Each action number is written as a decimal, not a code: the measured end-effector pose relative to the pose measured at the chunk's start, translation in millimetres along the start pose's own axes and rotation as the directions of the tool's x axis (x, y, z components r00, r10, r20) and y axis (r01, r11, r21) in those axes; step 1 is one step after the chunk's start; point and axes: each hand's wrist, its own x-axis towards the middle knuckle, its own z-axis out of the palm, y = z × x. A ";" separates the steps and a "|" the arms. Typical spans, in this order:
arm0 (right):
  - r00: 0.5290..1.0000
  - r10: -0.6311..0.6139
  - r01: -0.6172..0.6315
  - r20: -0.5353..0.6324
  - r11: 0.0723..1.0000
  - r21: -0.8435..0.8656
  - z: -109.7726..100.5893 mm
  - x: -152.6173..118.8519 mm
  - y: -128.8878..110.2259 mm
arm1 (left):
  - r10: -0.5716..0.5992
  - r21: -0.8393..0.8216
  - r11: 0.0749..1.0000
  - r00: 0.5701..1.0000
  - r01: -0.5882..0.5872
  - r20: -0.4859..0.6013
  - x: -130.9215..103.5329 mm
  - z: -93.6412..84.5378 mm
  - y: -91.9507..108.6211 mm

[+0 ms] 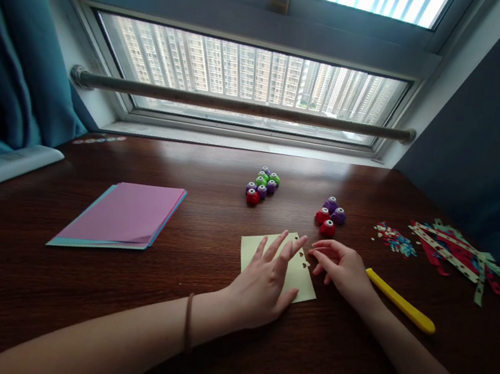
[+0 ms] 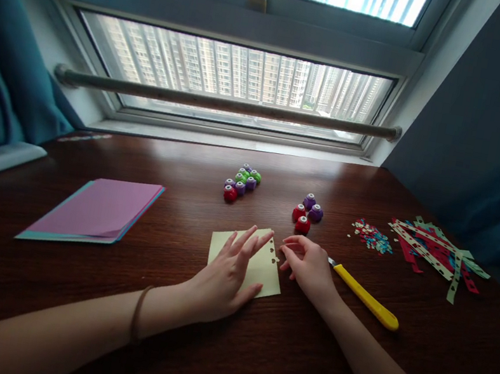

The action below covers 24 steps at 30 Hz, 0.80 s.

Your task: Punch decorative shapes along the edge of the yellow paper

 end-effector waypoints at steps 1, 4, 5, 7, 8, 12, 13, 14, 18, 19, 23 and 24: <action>0.999 0.036 -0.036 0.019 0.999 0.018 -1.4 -0.8 -2.1 | -0.002 0.004 1.000 1.000 0.002 -0.004 0.1 0.2 0.0; 0.977 0.158 -0.179 0.143 0.973 0.145 -5.5 -4.2 -11.2 | -0.039 0.020 0.999 0.999 0.039 -0.004 0.4 1.5 -0.3; 0.968 0.184 -0.214 0.170 0.960 0.181 -6.5 -5.3 -14.0 | -0.058 0.023 0.998 0.998 0.058 -0.001 0.3 2.0 -0.6; 0.958 0.214 -0.258 0.190 0.934 0.246 -7.6 -6.8 -17.6 | -0.087 0.020 0.996 0.996 0.087 -0.003 0.1 2.8 -1.2; 0.955 0.226 -0.272 0.190 0.924 0.267 -7.7 -7.2 -18.4 | -0.094 0.016 0.995 0.996 0.094 -0.009 -0.1 3.1 -1.4; 0.950 0.238 -0.280 0.199 0.934 0.219 -5.4 -8.0 -17.9 | -0.086 0.009 0.996 0.996 0.086 -0.031 0.1 3.8 -1.4; 0.946 0.238 -0.279 0.221 0.944 0.178 -4.1 -8.3 -17.4 | -0.082 0.009 0.997 0.996 0.083 -0.031 0.5 4.1 -1.4; 0.940 0.234 -0.273 0.249 0.953 0.134 -2.6 -8.8 -16.8 | -0.081 0.009 0.997 0.996 0.081 -0.032 0.9 4.5 -1.4; 0.946 0.154 -0.170 0.284 0.985 0.031 5.5 -11.2 -14.2 | -0.041 0.010 0.999 0.993 0.042 -0.108 1.0 4.0 -2.1; 0.965 0.104 -0.114 0.242 0.993 0.027 7.5 -12.2 -13.8 | -0.008 0.010 1.000 0.985 0.009 -0.175 0.2 2.7 -1.6; 0.943 -0.327 0.304 -0.065 0.922 -0.239 12.7 -19.2 -15.6 | 0.091 -0.135 0.978 0.899 -0.162 -0.428 -3.6 -6.2 7.4; 0.882 -0.463 0.404 -0.090 0.840 -0.363 13.2 -21.7 -16.9 | 0.043 -0.271 0.949 0.918 -0.160 -0.393 -3.6 -8.7 11.1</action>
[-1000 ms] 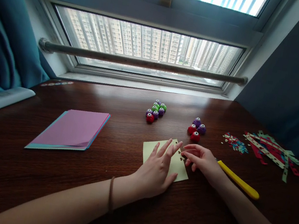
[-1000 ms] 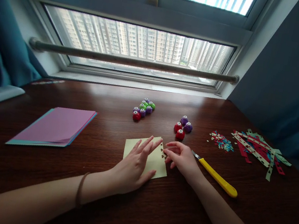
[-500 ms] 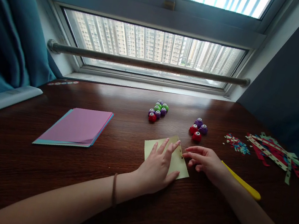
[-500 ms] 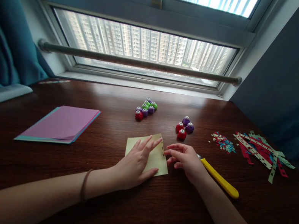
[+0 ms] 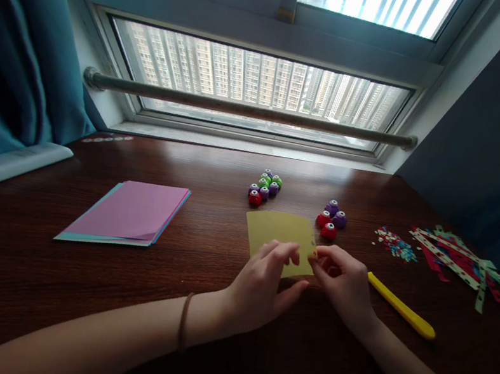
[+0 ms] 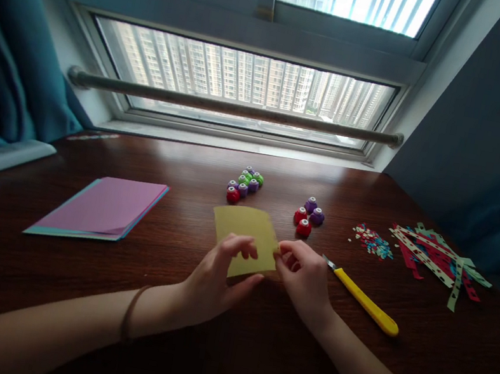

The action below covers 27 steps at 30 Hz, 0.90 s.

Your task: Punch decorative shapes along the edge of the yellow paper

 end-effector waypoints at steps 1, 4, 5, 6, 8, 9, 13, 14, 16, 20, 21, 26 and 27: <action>0.991 -0.129 0.124 -0.039 0.986 -0.110 -0.7 -1.7 -2.3 | -0.088 -0.147 0.984 0.994 0.097 0.063 1.6 -0.6 4.1; 0.915 -0.402 0.373 -0.039 0.879 -0.296 -3.2 -6.2 -7.8 | -0.256 -0.497 0.773 0.910 0.395 0.326 8.5 -0.4 11.7; 0.891 -0.452 0.418 -0.032 0.848 -0.326 -3.8 -7.5 -8.9 | -0.266 -0.568 0.701 0.897 0.432 0.354 10.8 -0.1 12.1; 0.871 -0.490 0.453 -0.023 0.821 -0.348 -4.2 -8.6 -9.7 | -0.283 -0.619 0.647 0.894 0.446 0.348 12.6 0.2 11.4; 0.841 -0.540 0.502 0.002 0.780 -0.374 -4.6 -10.6 -10.8 | -0.366 -0.669 0.586 0.886 0.457 0.285 14.1 0.6 8.2; 0.833 -0.554 0.519 0.018 0.769 -0.373 -4.6 -11.4 -11.6 | -0.415 -0.673 0.576 0.876 0.463 0.248 13.6 0.9 6.3; 0.868 -0.497 0.488 0.027 0.840 -0.238 -4.3 -12.4 -19.3 | -0.440 -0.660 0.575 0.863 0.484 0.249 7.1 1.4 2.2; 0.889 -0.457 0.454 0.024 0.873 -0.179 -4.6 -12.2 -22.4 | -0.428 -0.656 0.583 0.867 0.480 0.255 5.5 1.3 2.2; 0.925 -0.379 0.381 0.039 0.923 -0.054 -6.4 -11.8 -28.8 | -0.418 -0.643 0.604 0.874 0.472 0.249 2.9 0.8 2.5; 0.933 -0.342 0.325 0.113 0.934 0.146 -11.8 -13.1 -39.0 | -0.436 -0.653 0.591 0.868 0.475 0.237 -1.0 1.3 1.5; 0.930 -0.348 0.326 0.120 0.931 0.166 -12.7 -13.7 -40.5 | -0.441 -0.659 0.585 0.867 0.474 0.232 -1.9 1.7 1.3; 0.945 -0.317 0.293 0.078 0.929 0.224 -11.5 -12.7 -43.7 | -0.399 -0.647 0.626 0.891 0.436 0.215 -3.5 2.5 5.1; 0.952 -0.296 0.272 0.072 0.932 0.240 -11.0 -11.8 -43.8 | -0.386 -0.643 0.636 0.897 0.427 0.213 -3.0 2.1 6.4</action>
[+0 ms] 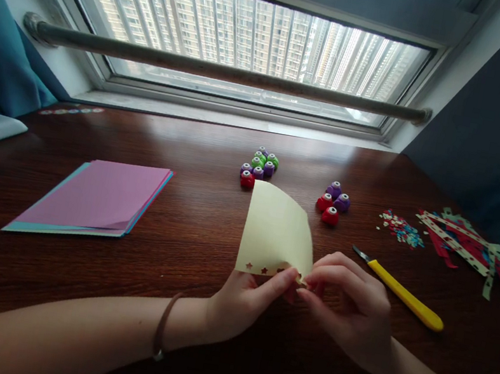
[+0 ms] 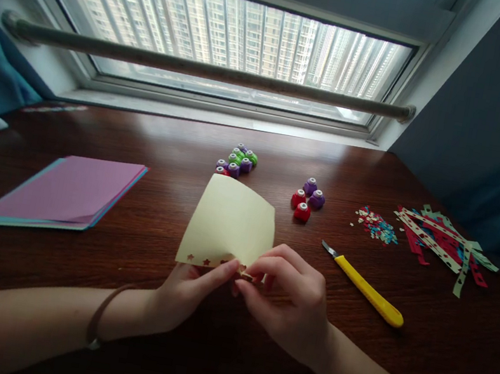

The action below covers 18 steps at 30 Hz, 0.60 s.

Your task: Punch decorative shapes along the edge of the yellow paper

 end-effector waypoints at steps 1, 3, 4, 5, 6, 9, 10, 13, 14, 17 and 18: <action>1.000 0.028 -0.028 -0.008 0.999 0.018 0.2 1.0 0.2 | 0.010 0.009 1.000 1.000 -0.010 0.004 -0.1 0.4 1.2; 0.994 0.110 -0.110 -0.003 0.992 0.055 -0.1 2.3 0.6 | 0.026 0.018 0.999 1.000 -0.026 0.006 0.1 0.5 2.8; 0.988 0.153 -0.153 0.009 0.985 0.082 -0.5 2.5 0.6 | 0.032 0.018 0.999 0.999 -0.032 0.010 0.2 0.2 3.0; 0.981 0.193 -0.196 0.029 0.974 0.117 -0.8 2.4 0.5 | 0.034 0.014 0.999 0.999 -0.035 0.016 0.5 -0.2 2.8; 0.972 0.228 -0.234 0.056 0.960 0.155 -1.1 2.0 0.4 | 0.033 0.008 0.999 0.999 -0.033 0.022 0.7 -0.7 2.2; 0.946 0.292 -0.318 0.137 0.916 0.245 -1.0 0.3 -0.1 | 0.028 -0.015 1.000 0.999 -0.028 0.037 1.0 -1.9 0.3; 0.939 0.309 -0.340 0.153 0.903 0.262 -0.7 0.0 -0.3 | 0.029 -0.019 0.999 0.999 -0.028 0.042 1.0 -2.1 0.0; 0.914 0.365 -0.403 0.175 0.858 0.319 0.1 0.5 -0.8 | 0.030 -0.023 0.999 0.997 -0.029 0.066 0.3 -2.8 0.6; 0.903 0.388 -0.430 0.186 0.832 0.350 0.3 1.1 -1.0 | 0.036 -0.028 0.999 0.997 -0.034 0.074 0.0 -3.0 1.1; 0.871 0.439 -0.491 0.223 0.748 0.447 0.3 2.8 -0.7 | 0.050 -0.033 0.998 0.995 -0.047 0.088 -0.6 -3.4 2.0; 0.861 0.451 -0.507 0.235 0.722 0.470 0.2 3.0 -0.2 | 0.047 -0.024 0.999 0.995 -0.045 0.093 -0.5 -3.5 2.1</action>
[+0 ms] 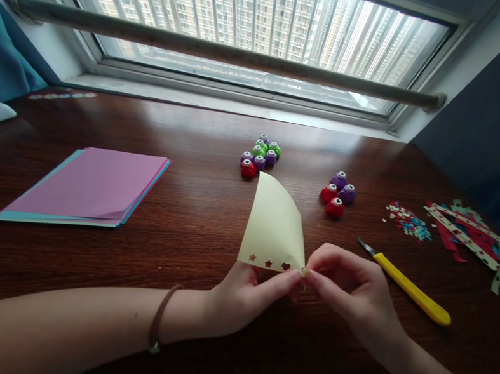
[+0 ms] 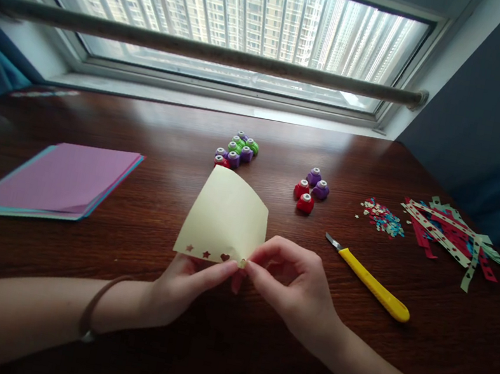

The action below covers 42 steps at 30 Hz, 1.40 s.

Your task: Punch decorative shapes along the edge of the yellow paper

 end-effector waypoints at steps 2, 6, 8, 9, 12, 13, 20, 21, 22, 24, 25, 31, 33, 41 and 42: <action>0.999 0.040 -0.040 0.002 0.998 0.043 -1.0 0.4 1.4 | -0.019 0.021 1.000 1.000 0.019 0.010 0.6 0.0 0.0; 0.992 0.128 -0.127 -0.006 0.989 0.082 -3.0 0.9 6.7 | -0.054 0.030 0.998 0.998 0.054 0.018 2.0 0.2 -0.1; 0.988 0.151 -0.151 0.007 0.982 0.117 -3.4 1.3 9.3 | -0.054 0.012 0.998 0.998 0.054 0.021 2.3 0.4 -0.5; 0.987 0.161 -0.161 0.014 0.978 0.135 -3.4 1.6 10.3 | -0.050 0.001 0.999 0.999 0.050 0.021 2.4 0.3 -0.9; 0.983 0.180 -0.182 0.023 0.967 0.178 -3.5 2.1 12.2 | -0.044 -0.031 0.999 0.999 0.045 0.030 2.6 -0.2 -2.1; 0.982 0.186 -0.188 0.024 0.963 0.193 -3.5 2.2 12.5 | -0.046 -0.036 0.998 0.998 0.047 0.032 2.8 -0.3 -2.2; 0.968 0.249 -0.249 0.039 0.919 0.306 -1.8 4.3 13.3 | -0.092 -0.092 0.991 0.995 0.095 0.038 5.1 0.9 0.9; 0.966 0.255 -0.254 0.038 0.912 0.321 -1.3 4.5 13.2 | -0.095 -0.100 0.990 0.995 0.098 0.036 5.1 0.9 1.0; 0.965 0.260 -0.257 0.037 0.907 0.335 -0.8 4.6 13.1 | -0.097 -0.110 0.989 0.995 0.100 0.035 4.9 0.9 0.9; 0.962 0.270 -0.265 0.037 0.898 0.350 -0.3 4.4 12.9 | -0.098 -0.143 0.985 0.995 0.102 0.034 4.2 0.6 0.5; 0.961 0.273 -0.269 0.038 0.896 0.353 -0.3 4.2 12.7 | -0.095 -0.163 0.982 0.995 0.100 0.035 3.9 0.5 0.4; 0.953 0.297 -0.295 0.055 0.874 0.386 -1.1 2.4 12.1 | -0.073 -0.199 0.977 0.997 0.078 0.031 4.2 1.8 3.5; 0.949 0.310 -0.304 0.050 0.869 0.391 -0.5 1.5 11.9 | -0.069 -0.195 0.978 0.997 0.073 0.025 4.2 2.2 4.5; 0.951 0.276 -0.215 -0.139 0.914 0.343 -18.1 10.5 6.3 | -0.066 -0.176 0.982 0.998 0.063 -0.011 2.8 1.2 0.2; 0.945 0.232 -0.164 -0.229 0.946 0.280 -25.2 13.5 4.7 | -0.063 -0.188 0.980 0.998 0.060 -0.009 2.7 1.2 -0.6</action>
